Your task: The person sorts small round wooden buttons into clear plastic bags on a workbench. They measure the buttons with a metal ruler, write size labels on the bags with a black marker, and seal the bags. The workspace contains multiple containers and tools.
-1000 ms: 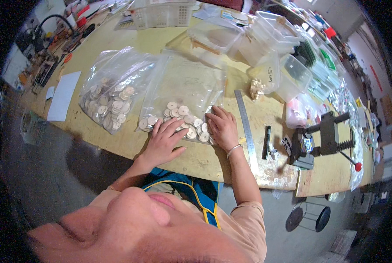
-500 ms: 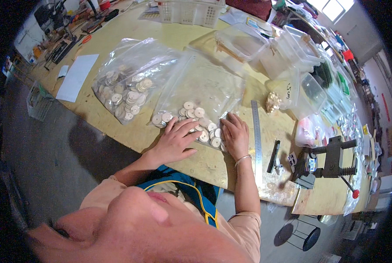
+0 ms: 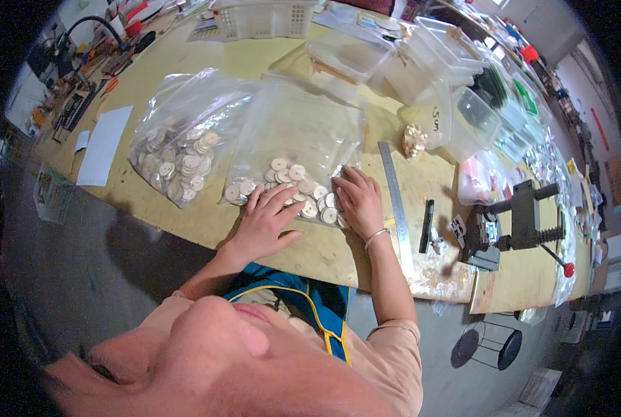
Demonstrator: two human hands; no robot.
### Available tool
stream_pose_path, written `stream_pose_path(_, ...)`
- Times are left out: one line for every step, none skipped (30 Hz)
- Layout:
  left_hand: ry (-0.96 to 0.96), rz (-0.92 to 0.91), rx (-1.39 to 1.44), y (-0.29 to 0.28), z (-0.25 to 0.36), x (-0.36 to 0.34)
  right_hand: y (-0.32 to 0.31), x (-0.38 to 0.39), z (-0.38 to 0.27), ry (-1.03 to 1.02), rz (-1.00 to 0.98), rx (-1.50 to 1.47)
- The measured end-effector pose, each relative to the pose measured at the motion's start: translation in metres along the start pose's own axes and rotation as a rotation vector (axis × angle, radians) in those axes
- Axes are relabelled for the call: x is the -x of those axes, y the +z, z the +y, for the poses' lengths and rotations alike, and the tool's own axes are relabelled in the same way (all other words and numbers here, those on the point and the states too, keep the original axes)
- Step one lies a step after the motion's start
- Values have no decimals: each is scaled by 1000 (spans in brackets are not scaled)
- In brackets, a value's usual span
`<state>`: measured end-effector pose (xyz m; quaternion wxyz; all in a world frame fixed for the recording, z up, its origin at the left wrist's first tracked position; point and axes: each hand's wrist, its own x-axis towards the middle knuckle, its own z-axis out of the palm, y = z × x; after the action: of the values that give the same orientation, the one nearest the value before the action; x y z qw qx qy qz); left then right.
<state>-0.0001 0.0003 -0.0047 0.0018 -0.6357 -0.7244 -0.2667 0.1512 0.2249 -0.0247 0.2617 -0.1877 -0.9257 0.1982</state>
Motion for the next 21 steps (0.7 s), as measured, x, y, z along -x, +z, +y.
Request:
stream_pose_path(0,3,-2,0,0,0,0,0,0,3,5,-2)
stream_pose_path(0,5,-4,0,1,0,0,0,1,1,8,-6)
stream_pose_path(2,4,-3,0,1,-1,0,0,1,-1,10,-10)
stream_pose_path(4,4,-2,-1,1,-1,0,0,1,-1,10,-9)
stream_pose_path(5,5,-2,-1,1,-2,0,0,2,-2,9,-7)
stream_pose_path(5,5,-1,-1,1,-2,0,0,3,-4,8,-5)
stream_pose_path(4,6,0,0,1,-2,0,1,2,-2,5,-2)
stream_pose_path(4,8,1,0,1,-2,-1,1,2,-1,3,1)
stream_pose_path(5,9,1,0,1,-2,-1,1,1,1,0,5)
stream_pose_path(6,10,0,-1,1,-2,-1,1,1,2,0,3)
stream_pose_path(6,11,1,-1,1,-1,-1,1,1,3,-2,0)
stream_pose_path(4,7,0,-1,1,-1,-1,0,0,4,-4,-2)
stream_pose_path(3,3,-2,-1,1,-1,-1,0,0,5,-3,-1)
stream_pose_path(1,-2,-2,-1,1,0,-1,0,0,7,-4,-1)
stream_pose_path(0,-2,0,0,0,0,-1,0,0,9,-4,-2)
stream_pose_path(-2,-1,3,0,0,0,0,0,1,5,-4,-2)
stream_pose_path(0,0,5,-1,0,0,0,1,2,2,-1,-1)
stream_pose_path(1,-2,4,0,0,-1,0,1,3,0,2,1)
stream_pose_path(2,-3,3,0,0,-1,0,1,3,0,0,0)
stream_pose_path(2,-4,1,0,0,-1,0,1,2,0,-2,-1)
stream_pose_path(2,1,3,0,0,-1,-1,0,1,0,-3,-1)
